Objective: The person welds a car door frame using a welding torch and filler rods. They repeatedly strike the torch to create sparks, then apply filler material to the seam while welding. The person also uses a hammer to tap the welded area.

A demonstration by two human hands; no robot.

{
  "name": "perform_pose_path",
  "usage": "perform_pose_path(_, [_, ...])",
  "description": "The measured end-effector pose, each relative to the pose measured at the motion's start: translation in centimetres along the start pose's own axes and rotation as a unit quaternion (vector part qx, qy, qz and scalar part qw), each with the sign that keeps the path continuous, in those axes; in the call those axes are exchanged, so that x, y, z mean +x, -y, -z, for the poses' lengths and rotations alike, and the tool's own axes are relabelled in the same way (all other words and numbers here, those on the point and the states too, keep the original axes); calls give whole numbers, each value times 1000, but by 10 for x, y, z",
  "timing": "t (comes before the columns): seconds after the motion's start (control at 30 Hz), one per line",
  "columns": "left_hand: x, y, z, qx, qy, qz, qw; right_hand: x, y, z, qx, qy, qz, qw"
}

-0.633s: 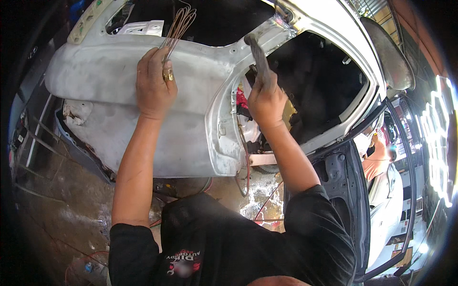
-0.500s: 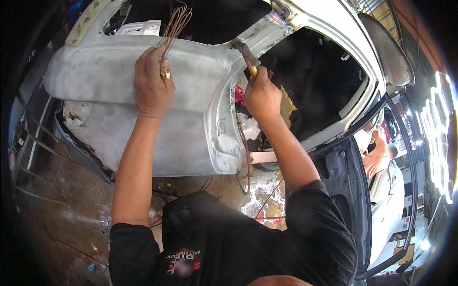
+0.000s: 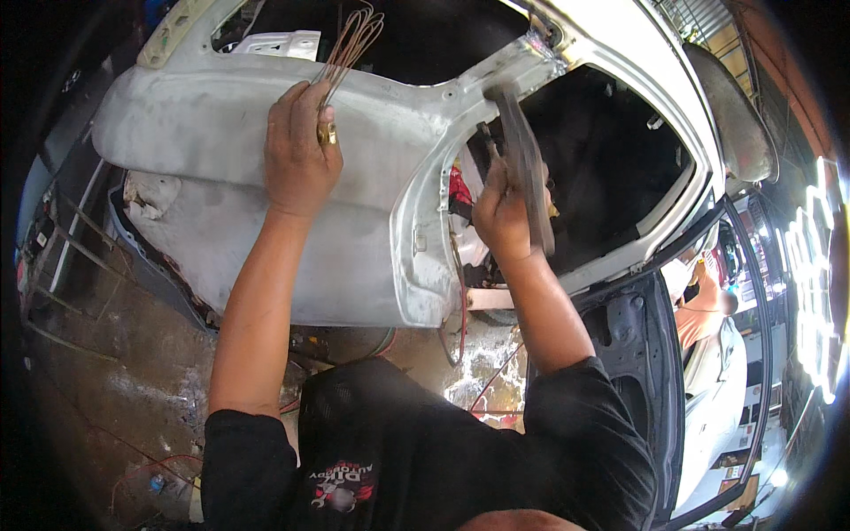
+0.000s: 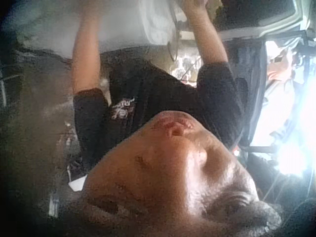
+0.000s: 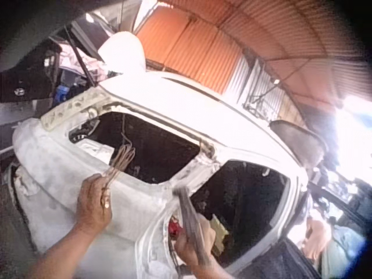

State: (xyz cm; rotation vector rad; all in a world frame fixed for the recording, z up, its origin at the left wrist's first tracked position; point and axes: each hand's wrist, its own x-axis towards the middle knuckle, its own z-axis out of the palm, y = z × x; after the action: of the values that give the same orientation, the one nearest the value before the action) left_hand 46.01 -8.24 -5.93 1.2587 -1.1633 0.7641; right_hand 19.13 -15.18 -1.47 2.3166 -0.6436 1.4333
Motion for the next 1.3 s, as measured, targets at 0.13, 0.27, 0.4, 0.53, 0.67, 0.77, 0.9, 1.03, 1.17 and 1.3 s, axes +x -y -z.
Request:
perform_pose_path(0.13, [-1, -1, -6, -10, 4, -30, 999, -3, -31, -18, -105, 226, -204, 947])
perform_pose_path(0.27, [-5, 1, -1, -3, 11, -12, 1000, 10, 3, 3, 22, 1, -70, 997])
perform_pose_path(0.4, [-3, -2, -6, -12, 4, -6, 1000, -7, -29, -19, -102, 194, -164, 962])
perform_pose_path(0.53, [-2, 0, -4, -2, 2, -9, 1000, 15, 8, -2, -31, 72, -171, 982])
perform_pose_path(0.67, [-3, -1, -3, -18, 5, 2, 1000, 13, -14, -20, -112, 212, -205, 949])
perform_pose_path(0.77, [-1, 4, -3, -1, 7, 5, 1000, 12, -8, -11, -67, 110, -147, 981])
perform_pose_path(0.9, [-3, -4, -6, -16, 2, 1, 1000, 13, -20, -13, -110, 134, -143, 974])
perform_pose_path(1.03, [-3, 0, -4, -6, 12, -1, 1000, 13, -16, -14, -104, 97, -145, 979])
perform_pose_path(1.17, [-2, -1, -4, -1, 16, 10, 1000, 23, -23, -13, -122, 155, -203, 959])
perform_pose_path(1.3, [-2, -4, -4, 5, 28, 13, 1000, 21, -29, -9, -86, 73, -154, 982])
